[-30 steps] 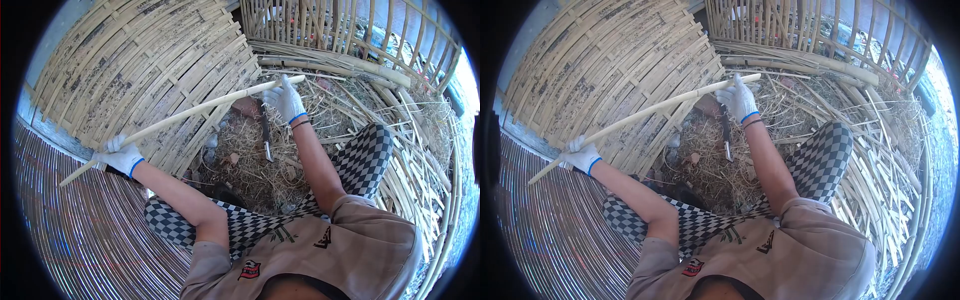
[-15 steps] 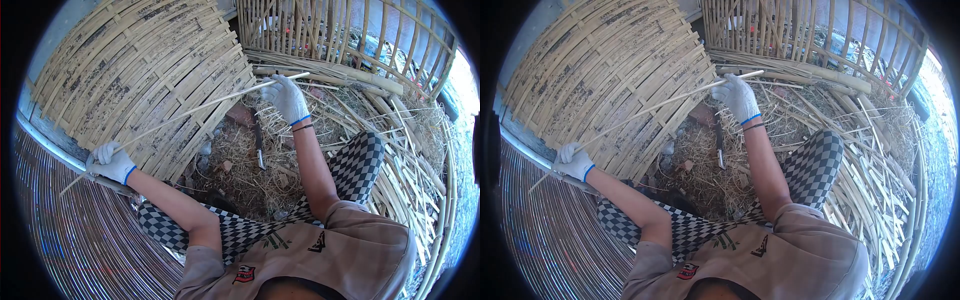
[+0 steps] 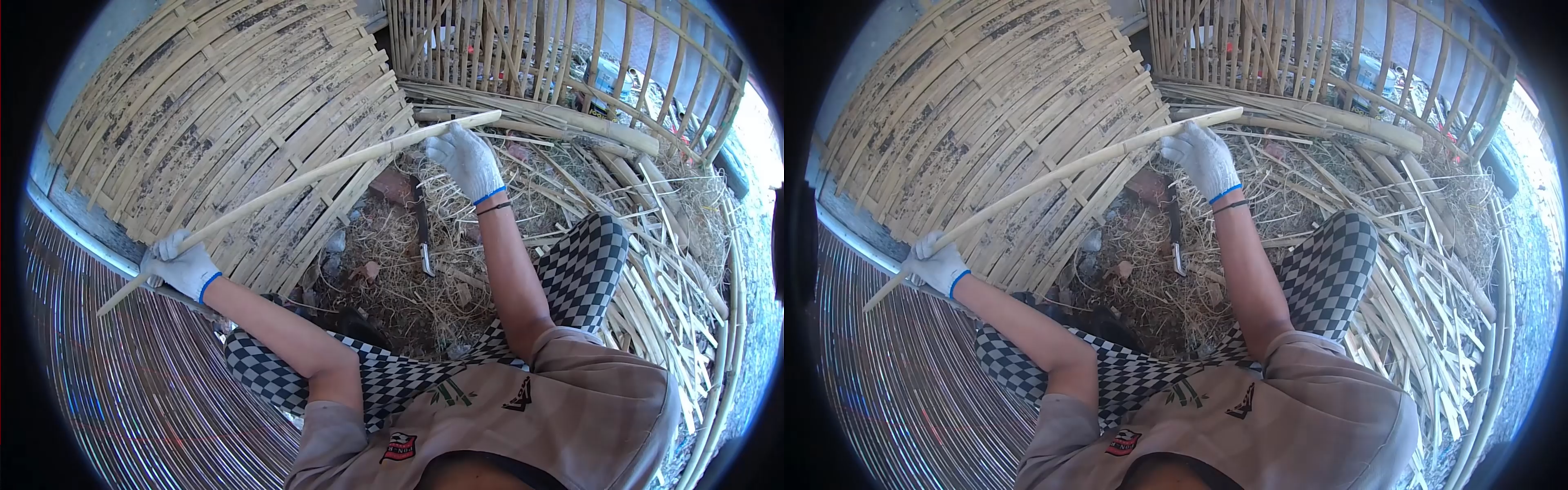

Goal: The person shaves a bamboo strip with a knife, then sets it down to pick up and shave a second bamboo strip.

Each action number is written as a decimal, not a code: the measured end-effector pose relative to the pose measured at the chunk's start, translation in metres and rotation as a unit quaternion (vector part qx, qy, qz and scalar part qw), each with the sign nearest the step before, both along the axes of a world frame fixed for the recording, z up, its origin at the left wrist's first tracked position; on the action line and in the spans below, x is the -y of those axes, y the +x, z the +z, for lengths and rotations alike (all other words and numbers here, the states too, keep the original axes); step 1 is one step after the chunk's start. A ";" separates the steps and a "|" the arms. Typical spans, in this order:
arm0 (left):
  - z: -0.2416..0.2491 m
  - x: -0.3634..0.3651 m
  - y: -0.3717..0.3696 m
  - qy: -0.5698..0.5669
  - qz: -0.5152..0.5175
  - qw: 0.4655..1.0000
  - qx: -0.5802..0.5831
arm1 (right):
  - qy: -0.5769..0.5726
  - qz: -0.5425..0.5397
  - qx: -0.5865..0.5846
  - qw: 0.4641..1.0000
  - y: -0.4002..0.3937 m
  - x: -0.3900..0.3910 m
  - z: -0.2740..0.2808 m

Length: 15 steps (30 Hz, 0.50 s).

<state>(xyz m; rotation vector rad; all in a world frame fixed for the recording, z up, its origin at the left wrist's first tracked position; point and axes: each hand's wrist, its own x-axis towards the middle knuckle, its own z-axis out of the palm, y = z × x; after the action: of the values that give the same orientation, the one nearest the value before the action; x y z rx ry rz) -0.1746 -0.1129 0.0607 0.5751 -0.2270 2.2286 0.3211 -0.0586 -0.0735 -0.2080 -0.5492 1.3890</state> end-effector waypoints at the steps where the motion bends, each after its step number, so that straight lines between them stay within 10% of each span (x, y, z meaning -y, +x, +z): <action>1: -0.002 -0.002 -0.005 -0.002 -0.007 1.000 -0.001 | 0.000 0.001 -0.003 1.000 0.000 0.000 0.000; 15: -0.007 -0.008 -0.009 -0.017 -0.002 0.995 -0.101 | -0.190 -0.203 0.056 0.959 0.045 -0.018 -0.044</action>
<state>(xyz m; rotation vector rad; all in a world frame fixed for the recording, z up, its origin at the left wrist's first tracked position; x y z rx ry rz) -0.1839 -0.1049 0.0537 0.7752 -0.0857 2.1478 0.3661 -0.0407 -0.1175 -0.6781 -0.3029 1.0708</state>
